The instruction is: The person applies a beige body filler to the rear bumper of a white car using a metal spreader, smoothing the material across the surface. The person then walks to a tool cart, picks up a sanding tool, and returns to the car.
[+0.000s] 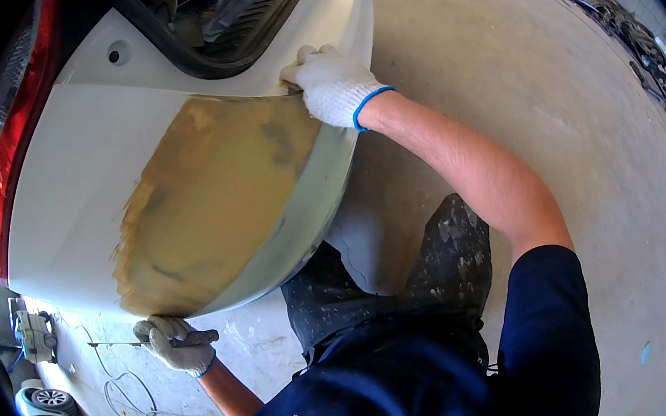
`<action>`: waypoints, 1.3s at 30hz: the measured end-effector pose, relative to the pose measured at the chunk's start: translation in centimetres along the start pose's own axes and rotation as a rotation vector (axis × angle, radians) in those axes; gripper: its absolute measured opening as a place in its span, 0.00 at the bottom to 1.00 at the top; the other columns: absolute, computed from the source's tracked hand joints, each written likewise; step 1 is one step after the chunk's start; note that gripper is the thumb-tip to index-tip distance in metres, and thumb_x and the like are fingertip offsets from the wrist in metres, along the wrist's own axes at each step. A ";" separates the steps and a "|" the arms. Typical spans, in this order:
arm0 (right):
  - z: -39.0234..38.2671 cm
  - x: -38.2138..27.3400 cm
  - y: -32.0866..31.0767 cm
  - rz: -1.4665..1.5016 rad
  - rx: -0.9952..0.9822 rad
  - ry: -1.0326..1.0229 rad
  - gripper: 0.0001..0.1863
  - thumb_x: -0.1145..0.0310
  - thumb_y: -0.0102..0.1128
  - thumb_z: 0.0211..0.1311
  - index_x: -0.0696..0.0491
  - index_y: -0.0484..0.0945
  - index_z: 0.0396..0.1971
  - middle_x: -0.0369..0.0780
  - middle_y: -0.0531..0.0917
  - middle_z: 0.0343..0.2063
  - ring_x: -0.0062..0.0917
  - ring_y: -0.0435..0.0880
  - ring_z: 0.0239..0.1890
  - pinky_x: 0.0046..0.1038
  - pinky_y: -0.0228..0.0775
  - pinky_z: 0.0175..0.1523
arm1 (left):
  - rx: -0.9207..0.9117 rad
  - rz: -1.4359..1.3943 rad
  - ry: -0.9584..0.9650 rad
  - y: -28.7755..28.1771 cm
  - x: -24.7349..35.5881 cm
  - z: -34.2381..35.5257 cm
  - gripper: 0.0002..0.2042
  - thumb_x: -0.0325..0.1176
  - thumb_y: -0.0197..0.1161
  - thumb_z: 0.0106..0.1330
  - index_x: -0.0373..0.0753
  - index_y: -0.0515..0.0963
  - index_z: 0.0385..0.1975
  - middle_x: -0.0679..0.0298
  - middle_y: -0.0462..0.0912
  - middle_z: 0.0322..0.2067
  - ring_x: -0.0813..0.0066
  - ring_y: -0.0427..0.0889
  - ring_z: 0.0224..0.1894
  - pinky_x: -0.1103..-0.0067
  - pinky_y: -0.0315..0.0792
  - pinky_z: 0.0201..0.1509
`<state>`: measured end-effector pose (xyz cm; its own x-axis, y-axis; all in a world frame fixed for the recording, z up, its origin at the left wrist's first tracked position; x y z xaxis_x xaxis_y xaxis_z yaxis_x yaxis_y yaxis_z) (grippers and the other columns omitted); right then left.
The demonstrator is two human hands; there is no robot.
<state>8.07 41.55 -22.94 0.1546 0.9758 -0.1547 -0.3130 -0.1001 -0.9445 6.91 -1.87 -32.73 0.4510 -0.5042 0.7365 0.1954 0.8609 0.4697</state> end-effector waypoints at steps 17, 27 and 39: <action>0.7 0.7 -5.2 0.371 -0.346 0.117 0.25 0.74 0.44 0.63 0.54 0.76 0.60 0.47 0.84 0.41 0.34 0.82 0.38 0.33 0.77 0.45 | -0.015 0.035 0.019 -0.8 0.3 0.2 0.04 0.29 0.52 0.68 0.42 0.64 0.35 0.69 0.63 0.20 0.82 0.61 0.18 0.87 0.61 0.21; 3.1 7.0 -0.9 0.209 -0.037 0.192 0.27 0.80 0.45 0.60 0.52 0.78 0.59 0.48 0.78 0.56 0.45 0.79 0.56 0.38 0.72 0.61 | 0.091 0.043 0.005 0.3 0.2 0.4 0.10 0.33 0.60 0.63 0.40 0.65 0.33 0.68 0.64 0.16 0.82 0.61 0.13 0.86 0.61 0.16; 2.1 0.6 -0.9 0.126 -0.248 -0.077 0.23 0.79 0.49 0.56 0.52 0.81 0.52 0.50 0.79 0.48 0.46 0.80 0.51 0.41 0.73 0.55 | 0.131 0.048 0.005 0.6 0.3 0.0 0.08 0.32 0.58 0.63 0.41 0.64 0.33 0.68 0.64 0.17 0.82 0.61 0.14 0.87 0.60 0.16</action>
<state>6.48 42.67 -21.61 0.0543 0.9635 -0.2622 -0.0849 -0.2571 -0.9626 7.17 -1.50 -32.21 0.4617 -0.4624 0.7570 0.0587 0.8675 0.4940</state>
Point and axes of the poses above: each hand's wrist, its own z-axis towards the middle knuckle, its own y-axis out of the palm, x = y × z, the point moved 3 cm from there along z, towards the middle knuckle
